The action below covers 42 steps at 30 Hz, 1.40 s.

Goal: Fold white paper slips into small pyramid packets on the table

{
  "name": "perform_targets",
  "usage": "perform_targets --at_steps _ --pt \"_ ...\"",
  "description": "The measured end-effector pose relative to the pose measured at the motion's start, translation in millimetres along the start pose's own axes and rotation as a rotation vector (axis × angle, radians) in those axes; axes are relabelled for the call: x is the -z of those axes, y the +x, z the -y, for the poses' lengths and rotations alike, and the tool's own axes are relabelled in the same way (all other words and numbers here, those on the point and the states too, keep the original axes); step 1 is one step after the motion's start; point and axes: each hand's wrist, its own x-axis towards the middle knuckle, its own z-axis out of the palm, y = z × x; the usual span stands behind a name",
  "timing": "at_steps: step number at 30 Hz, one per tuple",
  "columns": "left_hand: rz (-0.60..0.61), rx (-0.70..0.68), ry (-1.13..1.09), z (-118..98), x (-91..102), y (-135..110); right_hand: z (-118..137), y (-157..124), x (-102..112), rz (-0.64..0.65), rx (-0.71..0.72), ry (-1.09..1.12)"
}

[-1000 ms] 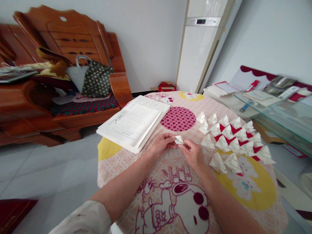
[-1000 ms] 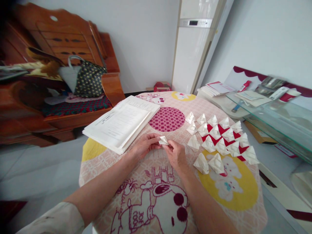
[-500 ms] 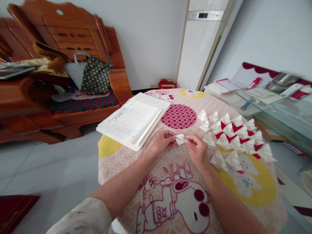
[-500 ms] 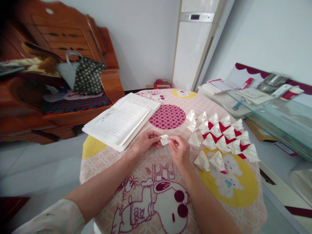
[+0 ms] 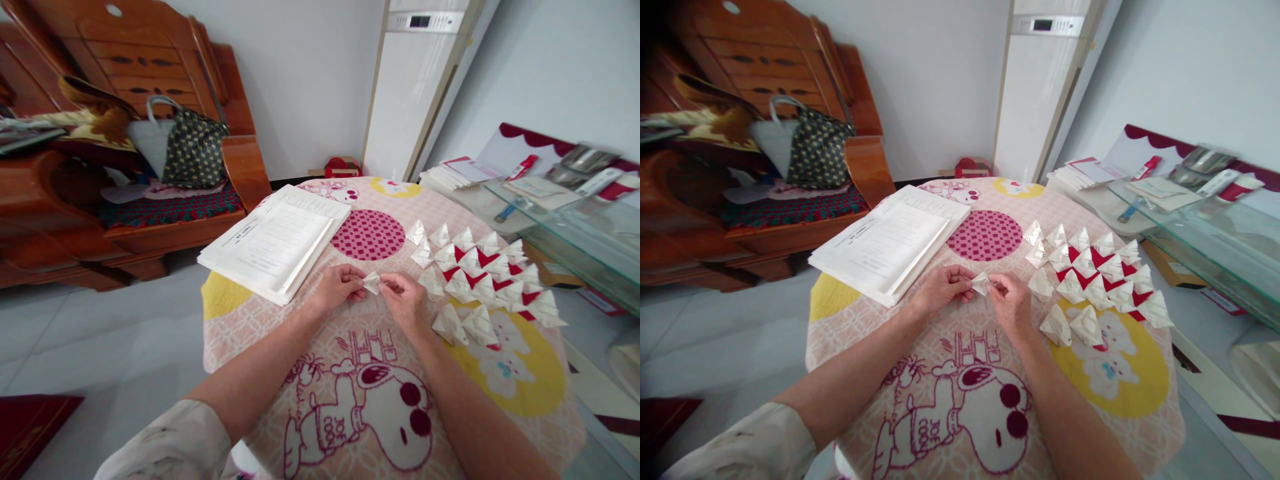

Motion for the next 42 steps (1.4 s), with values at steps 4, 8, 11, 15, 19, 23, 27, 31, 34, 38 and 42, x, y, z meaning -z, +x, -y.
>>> perform_targets --at_steps 4,8,11,15,19,23,27,31,34,38,42 --pt "-0.040 -0.096 0.253 0 0.5 -2 0 0 0 0.039 0.031 -0.002" --pt "-0.155 -0.378 0.663 -6 -0.3 -6 -3 0 -4 0.077 0.047 -0.020" --pt "-0.132 -0.468 0.843 -7 -2.3 -7 -6 1 -5 0.108 0.036 -0.035" --pt "-0.046 -0.468 1.039 0 -2.3 0 -8 2 -5 0.138 0.040 -0.069" --pt "0.001 -0.491 1.155 7 0.5 5 -8 1 -6 0.146 0.071 -0.120" --pt "0.001 -0.539 1.169 9 1.2 5 -5 1 -10 0.117 0.127 -0.141" --pt "-0.033 -0.543 1.120 10 -3.4 4 -2 1 -12 0.108 0.167 -0.174" --pt "-0.080 -0.515 1.112 7 -10.6 2 0 1 -11 0.108 0.151 -0.212" --pt "-0.100 -0.489 1.138 4 -13.9 1 1 1 -10 0.095 0.144 -0.231" --pt "-0.118 -0.460 1.218 1 -15.9 -1 2 2 -7 0.069 0.121 -0.206" --pt "-0.131 -0.446 1.284 1 -17.0 -2 2 3 -5 0.031 0.050 -0.140"
